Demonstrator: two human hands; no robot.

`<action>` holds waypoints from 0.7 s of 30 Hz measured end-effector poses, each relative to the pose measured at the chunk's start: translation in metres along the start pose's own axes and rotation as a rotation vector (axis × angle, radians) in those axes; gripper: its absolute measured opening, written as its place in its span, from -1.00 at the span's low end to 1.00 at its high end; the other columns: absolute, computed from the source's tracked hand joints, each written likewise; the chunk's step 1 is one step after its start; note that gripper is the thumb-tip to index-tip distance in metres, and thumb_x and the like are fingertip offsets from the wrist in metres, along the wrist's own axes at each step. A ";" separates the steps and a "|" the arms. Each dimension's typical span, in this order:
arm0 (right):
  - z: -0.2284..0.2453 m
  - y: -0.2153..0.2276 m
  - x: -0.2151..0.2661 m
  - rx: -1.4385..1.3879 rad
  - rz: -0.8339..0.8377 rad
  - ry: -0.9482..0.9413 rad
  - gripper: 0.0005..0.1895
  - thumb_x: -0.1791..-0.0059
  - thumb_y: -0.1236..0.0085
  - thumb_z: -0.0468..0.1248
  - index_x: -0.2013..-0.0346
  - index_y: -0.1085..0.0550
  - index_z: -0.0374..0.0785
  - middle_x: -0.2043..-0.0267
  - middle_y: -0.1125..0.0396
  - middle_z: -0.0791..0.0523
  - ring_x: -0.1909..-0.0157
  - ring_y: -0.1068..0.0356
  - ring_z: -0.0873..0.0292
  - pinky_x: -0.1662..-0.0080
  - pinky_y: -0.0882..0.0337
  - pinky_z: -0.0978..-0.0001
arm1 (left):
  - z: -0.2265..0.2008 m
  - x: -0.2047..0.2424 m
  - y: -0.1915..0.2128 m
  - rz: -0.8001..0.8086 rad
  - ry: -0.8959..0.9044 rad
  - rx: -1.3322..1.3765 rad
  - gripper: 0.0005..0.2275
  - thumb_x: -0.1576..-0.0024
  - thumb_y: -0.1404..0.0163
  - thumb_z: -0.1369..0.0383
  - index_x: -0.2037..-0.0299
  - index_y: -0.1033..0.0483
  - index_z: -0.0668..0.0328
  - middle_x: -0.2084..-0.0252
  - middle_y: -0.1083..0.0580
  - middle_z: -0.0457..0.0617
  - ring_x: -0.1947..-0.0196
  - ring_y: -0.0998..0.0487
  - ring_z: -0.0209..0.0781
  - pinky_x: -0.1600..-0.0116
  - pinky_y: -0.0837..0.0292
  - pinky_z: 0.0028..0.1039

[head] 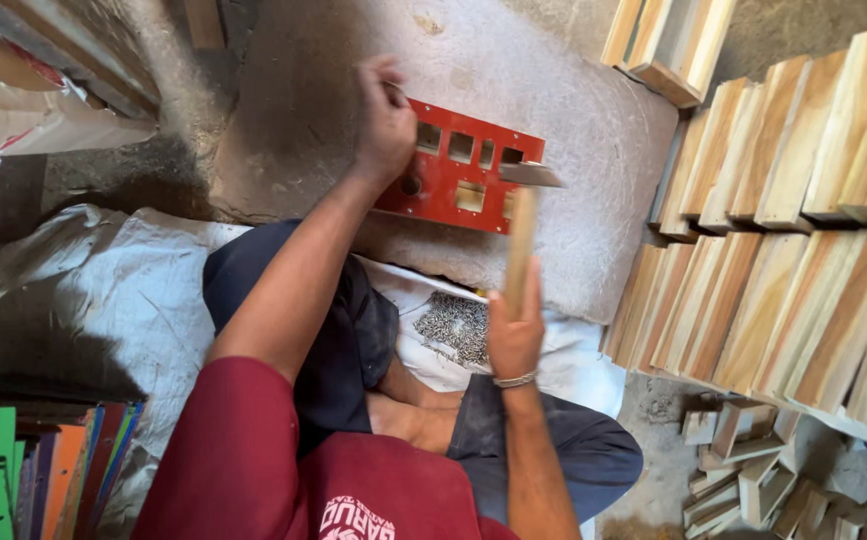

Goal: The person sits on the floor and uses a hammer to drive nails into red and green plastic templates placed on a wooden block. They then assemble the wooden pieces into small box frames and set them aside.

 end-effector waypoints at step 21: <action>-0.011 -0.009 0.070 -0.447 0.186 -0.511 -0.16 0.01 -0.18 -0.35 -0.53 -0.06 -0.17 0.27 -0.31 -0.09 0.36 -0.31 0.08 0.36 -0.38 0.27 | -0.243 0.036 -0.029 0.546 -0.562 -1.116 -0.22 0.12 -0.27 0.29 -0.34 -0.25 0.50 0.07 -0.45 0.15 0.00 -0.49 0.08 -0.05 -0.39 -0.22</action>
Point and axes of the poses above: each hand's wrist, its own x-axis away from the middle knuckle, its own y-axis out of the back of the hand, z = x × y, the point moved 1 cm from there along -x, towards the middle knuckle
